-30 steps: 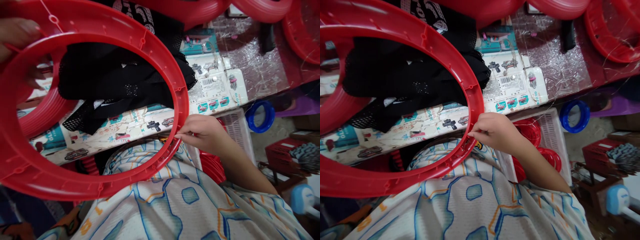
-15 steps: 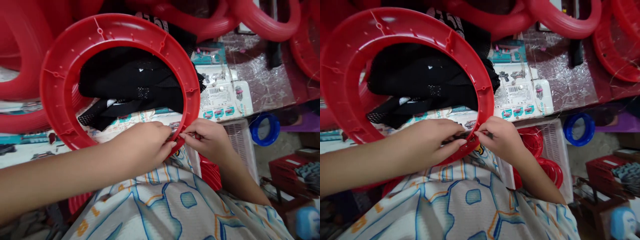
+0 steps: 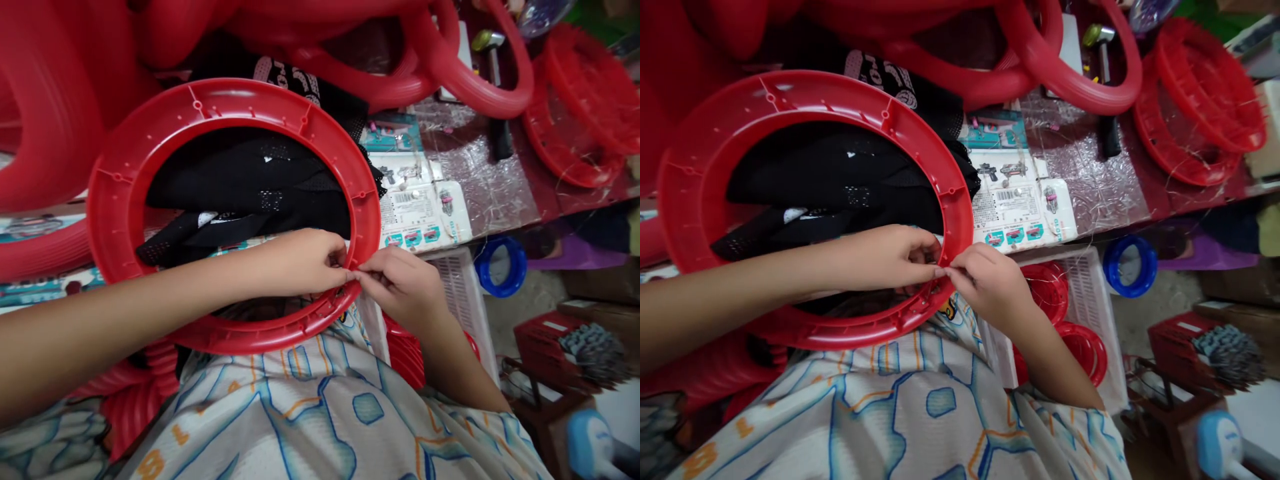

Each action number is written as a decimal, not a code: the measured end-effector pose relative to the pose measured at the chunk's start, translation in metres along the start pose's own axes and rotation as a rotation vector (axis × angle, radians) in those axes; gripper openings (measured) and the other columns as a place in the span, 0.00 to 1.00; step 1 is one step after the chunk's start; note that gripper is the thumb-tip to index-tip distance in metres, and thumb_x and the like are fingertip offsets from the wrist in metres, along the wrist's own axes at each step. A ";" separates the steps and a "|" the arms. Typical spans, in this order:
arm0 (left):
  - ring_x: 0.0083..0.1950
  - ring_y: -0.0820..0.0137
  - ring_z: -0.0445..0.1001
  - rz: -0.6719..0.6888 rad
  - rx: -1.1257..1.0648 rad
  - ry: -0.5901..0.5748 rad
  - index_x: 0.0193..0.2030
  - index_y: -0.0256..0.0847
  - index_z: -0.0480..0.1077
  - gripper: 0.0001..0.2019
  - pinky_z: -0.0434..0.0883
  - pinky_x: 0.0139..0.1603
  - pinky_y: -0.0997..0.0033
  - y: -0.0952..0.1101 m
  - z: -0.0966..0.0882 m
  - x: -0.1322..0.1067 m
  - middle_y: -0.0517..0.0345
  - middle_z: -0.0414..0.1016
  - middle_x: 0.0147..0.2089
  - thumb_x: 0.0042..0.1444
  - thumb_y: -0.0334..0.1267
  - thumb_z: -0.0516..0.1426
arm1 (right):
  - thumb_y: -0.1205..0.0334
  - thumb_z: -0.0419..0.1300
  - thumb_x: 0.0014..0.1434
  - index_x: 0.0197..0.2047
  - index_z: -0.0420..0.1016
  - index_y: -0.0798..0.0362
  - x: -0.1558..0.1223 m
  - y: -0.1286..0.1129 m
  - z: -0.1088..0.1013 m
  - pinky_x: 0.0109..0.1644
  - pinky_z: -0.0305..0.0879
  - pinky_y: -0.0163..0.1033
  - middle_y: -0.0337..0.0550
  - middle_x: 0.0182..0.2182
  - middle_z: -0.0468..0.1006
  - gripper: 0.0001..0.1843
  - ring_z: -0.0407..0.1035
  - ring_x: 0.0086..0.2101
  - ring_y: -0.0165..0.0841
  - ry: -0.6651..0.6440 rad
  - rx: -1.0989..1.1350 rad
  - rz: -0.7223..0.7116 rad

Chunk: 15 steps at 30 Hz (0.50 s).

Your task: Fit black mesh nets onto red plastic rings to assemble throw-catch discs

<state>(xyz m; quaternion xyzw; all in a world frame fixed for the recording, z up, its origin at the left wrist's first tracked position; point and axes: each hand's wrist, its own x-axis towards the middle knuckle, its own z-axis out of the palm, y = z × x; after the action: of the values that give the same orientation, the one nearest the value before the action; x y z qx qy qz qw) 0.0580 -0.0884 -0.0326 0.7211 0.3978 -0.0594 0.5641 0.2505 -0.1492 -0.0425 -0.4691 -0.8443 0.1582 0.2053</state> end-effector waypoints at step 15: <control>0.29 0.64 0.72 0.031 0.246 0.112 0.30 0.40 0.72 0.15 0.54 0.24 0.69 0.011 0.003 0.008 0.50 0.77 0.30 0.50 0.47 0.51 | 0.63 0.58 0.63 0.31 0.77 0.57 0.022 0.008 -0.031 0.32 0.63 0.39 0.44 0.27 0.79 0.11 0.70 0.28 0.34 -0.064 -0.358 -0.319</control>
<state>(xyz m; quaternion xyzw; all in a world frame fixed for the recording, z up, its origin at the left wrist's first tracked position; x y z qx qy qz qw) 0.0718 -0.0876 -0.0295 0.7931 0.4073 -0.0588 0.4490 0.2613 -0.1243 -0.0151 -0.3533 -0.9284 -0.0137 0.1142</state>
